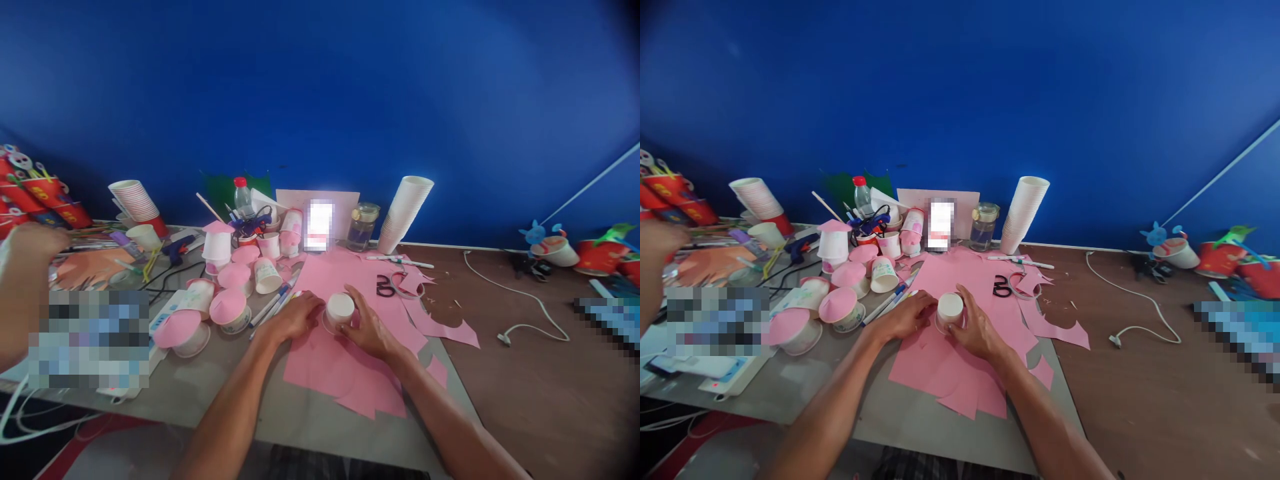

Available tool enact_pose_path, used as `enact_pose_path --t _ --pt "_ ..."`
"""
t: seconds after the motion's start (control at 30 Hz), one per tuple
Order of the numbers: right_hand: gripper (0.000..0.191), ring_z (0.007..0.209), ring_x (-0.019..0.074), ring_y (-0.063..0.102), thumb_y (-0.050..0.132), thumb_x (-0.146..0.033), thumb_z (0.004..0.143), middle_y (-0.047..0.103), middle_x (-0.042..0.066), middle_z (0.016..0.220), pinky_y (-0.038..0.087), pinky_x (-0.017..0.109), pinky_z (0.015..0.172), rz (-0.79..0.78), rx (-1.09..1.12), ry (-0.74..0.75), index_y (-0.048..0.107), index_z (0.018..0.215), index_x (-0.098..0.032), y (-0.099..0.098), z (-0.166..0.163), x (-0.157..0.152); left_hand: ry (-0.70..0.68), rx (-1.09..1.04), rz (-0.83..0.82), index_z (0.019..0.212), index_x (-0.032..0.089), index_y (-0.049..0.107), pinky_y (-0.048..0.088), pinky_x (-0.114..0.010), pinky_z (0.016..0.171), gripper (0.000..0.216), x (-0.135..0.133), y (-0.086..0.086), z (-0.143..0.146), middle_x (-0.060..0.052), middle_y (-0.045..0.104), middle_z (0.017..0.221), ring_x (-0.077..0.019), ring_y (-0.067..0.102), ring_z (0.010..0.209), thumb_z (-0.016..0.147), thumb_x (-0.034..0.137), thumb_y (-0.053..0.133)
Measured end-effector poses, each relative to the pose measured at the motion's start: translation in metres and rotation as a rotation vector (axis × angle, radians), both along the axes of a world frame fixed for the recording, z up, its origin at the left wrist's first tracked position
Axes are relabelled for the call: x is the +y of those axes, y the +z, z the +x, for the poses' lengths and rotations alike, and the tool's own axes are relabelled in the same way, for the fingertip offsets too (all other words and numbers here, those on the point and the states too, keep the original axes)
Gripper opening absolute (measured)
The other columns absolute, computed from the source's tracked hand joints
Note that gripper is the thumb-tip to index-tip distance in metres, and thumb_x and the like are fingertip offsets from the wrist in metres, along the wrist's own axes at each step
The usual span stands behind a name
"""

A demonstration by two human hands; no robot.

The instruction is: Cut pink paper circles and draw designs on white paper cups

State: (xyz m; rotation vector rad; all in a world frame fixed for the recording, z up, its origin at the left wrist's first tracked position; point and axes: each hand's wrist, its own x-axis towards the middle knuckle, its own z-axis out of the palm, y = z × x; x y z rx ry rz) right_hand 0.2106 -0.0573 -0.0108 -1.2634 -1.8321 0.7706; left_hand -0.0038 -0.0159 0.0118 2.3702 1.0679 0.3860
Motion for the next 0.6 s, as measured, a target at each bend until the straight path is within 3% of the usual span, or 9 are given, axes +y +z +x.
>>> enact_pose_path --t 0.13,0.37,0.6 --pt "0.080 0.129 0.0275 0.046 0.061 -0.017 0.068 0.045 0.013 0.142 0.038 0.046 0.107 -0.027 -0.004 0.012 0.030 0.142 -0.021 -0.001 0.001 0.000 0.018 -0.021 -0.012 0.113 0.019 0.060 0.045 -0.030 0.076 0.044 0.001 -0.003 0.000 -0.007 0.059 0.103 -0.0189 0.055 0.083 0.070 0.008 0.057" --pt "0.067 0.114 0.0266 0.056 0.063 -0.016 0.066 0.058 0.010 0.126 0.045 0.044 0.098 -0.065 0.027 0.047 0.044 0.130 -0.022 0.007 0.000 -0.001 0.006 -0.026 0.028 0.107 0.018 0.061 0.044 -0.029 0.075 0.040 0.002 -0.006 0.000 -0.007 0.060 0.100 -0.0183 0.055 0.082 0.069 0.008 0.056" --pt "0.063 0.107 0.0253 0.058 0.062 -0.015 0.064 0.060 0.009 0.119 0.049 0.041 0.091 -0.103 0.025 0.051 0.045 0.125 -0.021 0.011 0.000 -0.002 0.003 -0.013 0.027 0.107 0.016 0.061 0.044 -0.028 0.076 0.039 0.002 -0.006 0.000 -0.007 0.059 0.101 -0.0191 0.055 0.086 0.070 0.009 0.055"
